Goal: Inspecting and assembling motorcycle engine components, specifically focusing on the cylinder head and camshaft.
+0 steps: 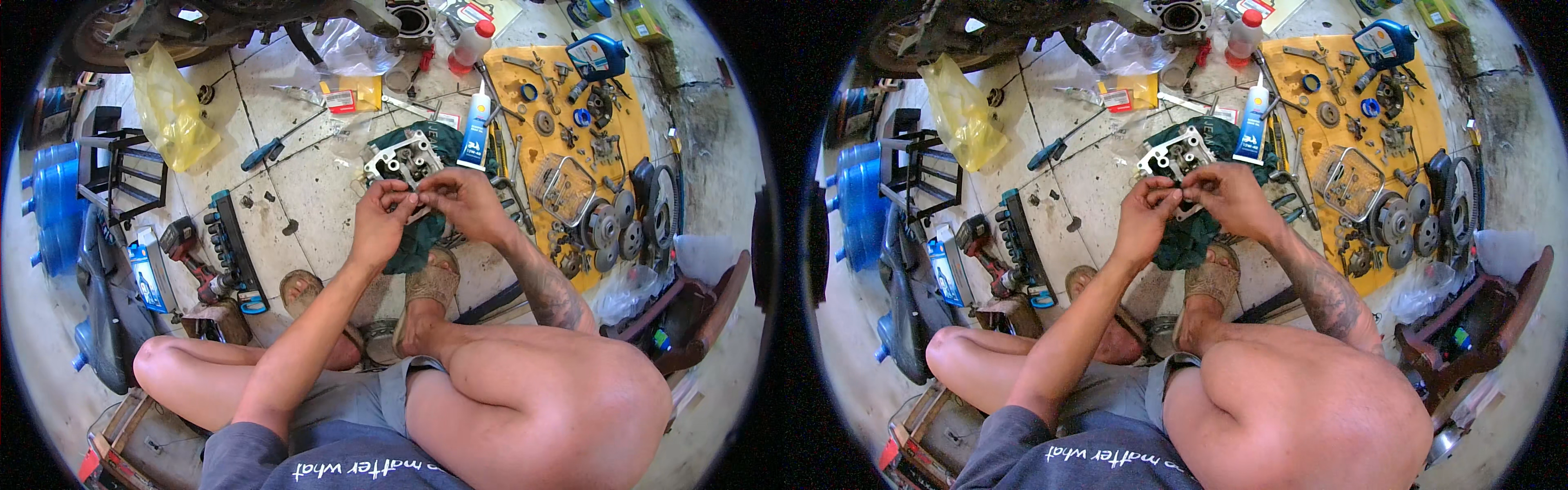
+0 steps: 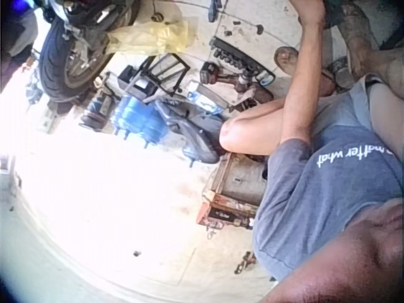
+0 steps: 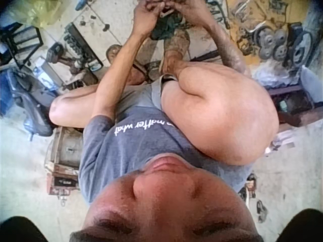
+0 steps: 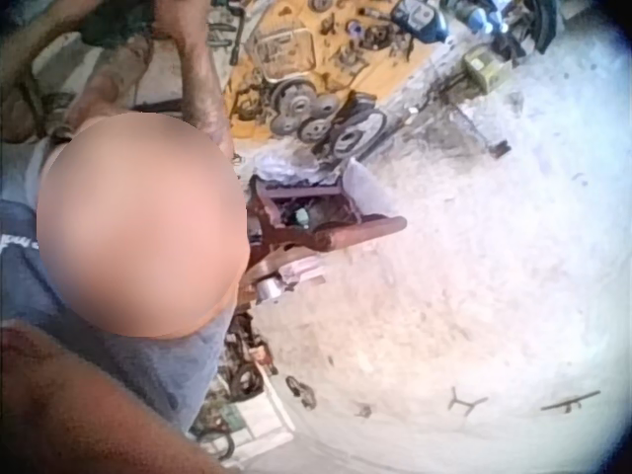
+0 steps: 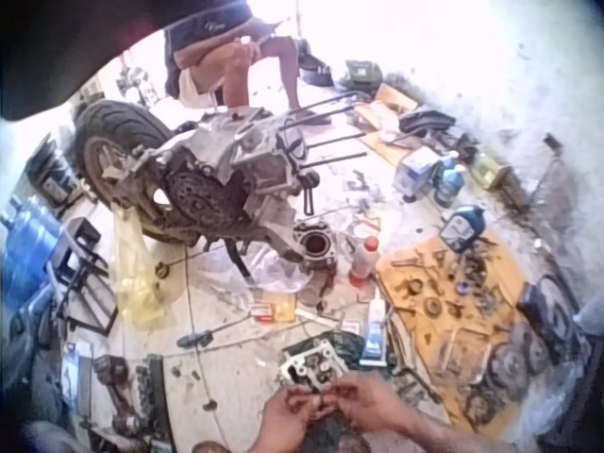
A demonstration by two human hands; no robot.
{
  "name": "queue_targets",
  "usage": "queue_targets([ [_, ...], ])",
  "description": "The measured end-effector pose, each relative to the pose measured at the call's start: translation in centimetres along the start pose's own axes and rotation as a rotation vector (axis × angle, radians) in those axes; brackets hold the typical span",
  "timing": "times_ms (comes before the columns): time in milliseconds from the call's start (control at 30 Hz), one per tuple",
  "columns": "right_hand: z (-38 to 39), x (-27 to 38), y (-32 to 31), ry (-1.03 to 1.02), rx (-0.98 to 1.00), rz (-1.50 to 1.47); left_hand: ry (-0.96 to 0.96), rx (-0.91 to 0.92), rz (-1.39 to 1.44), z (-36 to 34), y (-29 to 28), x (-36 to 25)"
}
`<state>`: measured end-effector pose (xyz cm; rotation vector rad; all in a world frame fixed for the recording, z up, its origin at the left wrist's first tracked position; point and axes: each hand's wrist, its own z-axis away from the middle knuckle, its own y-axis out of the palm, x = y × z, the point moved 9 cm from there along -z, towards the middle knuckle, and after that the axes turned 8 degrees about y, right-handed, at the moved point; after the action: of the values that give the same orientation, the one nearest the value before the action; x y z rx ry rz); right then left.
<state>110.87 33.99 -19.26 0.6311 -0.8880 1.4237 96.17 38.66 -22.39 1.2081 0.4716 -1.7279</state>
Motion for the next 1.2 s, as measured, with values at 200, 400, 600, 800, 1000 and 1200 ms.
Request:
queue_targets([
  [200, -2.6, 2.8, -2.2, -0.371, -0.298, 0.470, 0.054, -0.068, -0.014, -0.2, -1.5, -0.6],
  [400, -3.6, 2.9, -1.0, -0.330, -0.187, 0.709, 0.152, -0.150, -0.182, 0.8, -2.7, -1.8],
  [600, -4.1, 4.3, 0.7, -0.308, -0.139, 0.948, 0.088, -0.090, -0.292, 0.7, -3.5, -1.1],
  [800, -4.3, 3.6, 1.4, -0.351, -0.256, 1.156, 0.085, -0.136, -0.352, 0.8, -3.9, -0.2],
  [1000, -5.6, 2.7, 1.9, -0.167, -0.232, 1.158, 0.210, -0.159, -0.435, 1.0, -3.8, -1.4],
  [1200, -4.3, 3.8, 0.5, -0.405, -0.498, 1.126, 0.305, -0.130, -0.476, 0.7, -2.6, -2.1],
])
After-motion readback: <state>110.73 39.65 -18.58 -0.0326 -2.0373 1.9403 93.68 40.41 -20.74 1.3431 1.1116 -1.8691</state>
